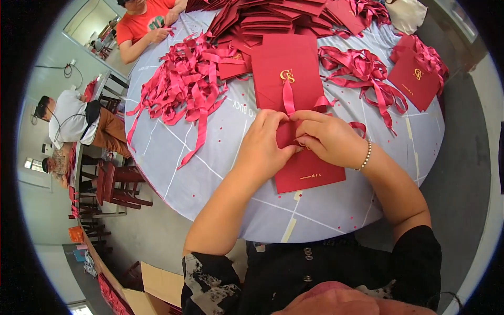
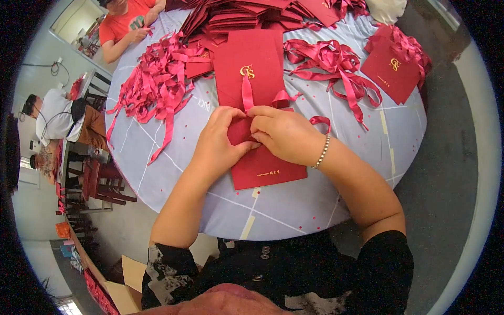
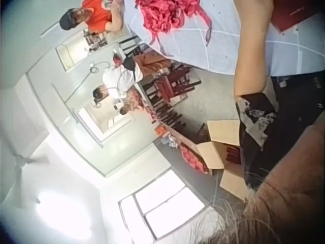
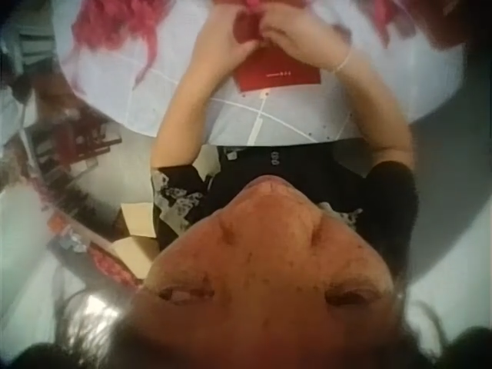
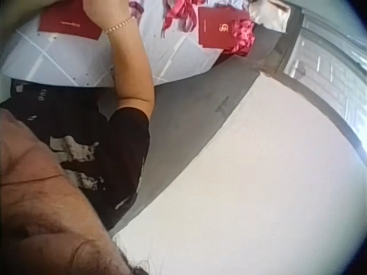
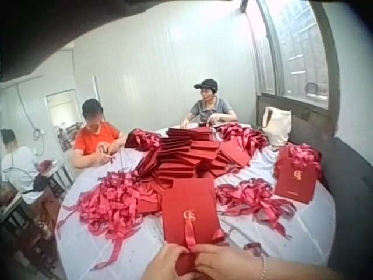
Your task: The person attaches ribbon handles to paper gift bags by threading ribbons through the bag slots and folding the flaps by hand.
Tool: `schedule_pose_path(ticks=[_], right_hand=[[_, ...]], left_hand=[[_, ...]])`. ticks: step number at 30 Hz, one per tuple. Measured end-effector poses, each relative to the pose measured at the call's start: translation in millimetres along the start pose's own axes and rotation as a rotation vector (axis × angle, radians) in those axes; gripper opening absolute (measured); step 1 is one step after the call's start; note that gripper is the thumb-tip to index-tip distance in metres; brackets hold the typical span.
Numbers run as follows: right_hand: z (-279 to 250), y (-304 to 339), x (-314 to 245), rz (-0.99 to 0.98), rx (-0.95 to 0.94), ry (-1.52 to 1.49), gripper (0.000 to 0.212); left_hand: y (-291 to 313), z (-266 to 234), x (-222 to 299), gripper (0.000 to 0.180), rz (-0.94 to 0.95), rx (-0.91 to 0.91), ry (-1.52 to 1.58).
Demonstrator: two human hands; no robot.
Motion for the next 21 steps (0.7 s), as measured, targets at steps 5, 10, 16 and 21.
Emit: schedule_pose_path(ticks=[5,10,16,21], right_hand=[[0.4,-3.3,5.1,0.058,0.009,-0.101,0.006],[-5.5,-2.9,-1.3,0.022,0.014,-0.19,0.004],[-4.6,-4.4,1.6,0.022,0.049,-0.182,0.006],[0.7,-3.0,7.2,-0.067,0.241,-0.097,0.008]], left_hand=[[-0.1,0.8,-0.3,0.057,-0.007,-0.006,0.012],[-0.2,1.0,0.1,0.057,-0.016,-0.009,-0.007],[-0.6,-0.3,-4.6,0.045,0.107,0.029,0.073],[-2.8,-3.3,-14.0,0.037,0.02,-0.07,0.166]])
Point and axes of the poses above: each hand's wrist, its own y-axis away from the middle knuckle, its own z-axis out of the palm, x = y × z, the point moved 1 cm from there along -y, towards the middle knuckle, and after that the axes turned 6 degrees about x, right-handed, at the moved point
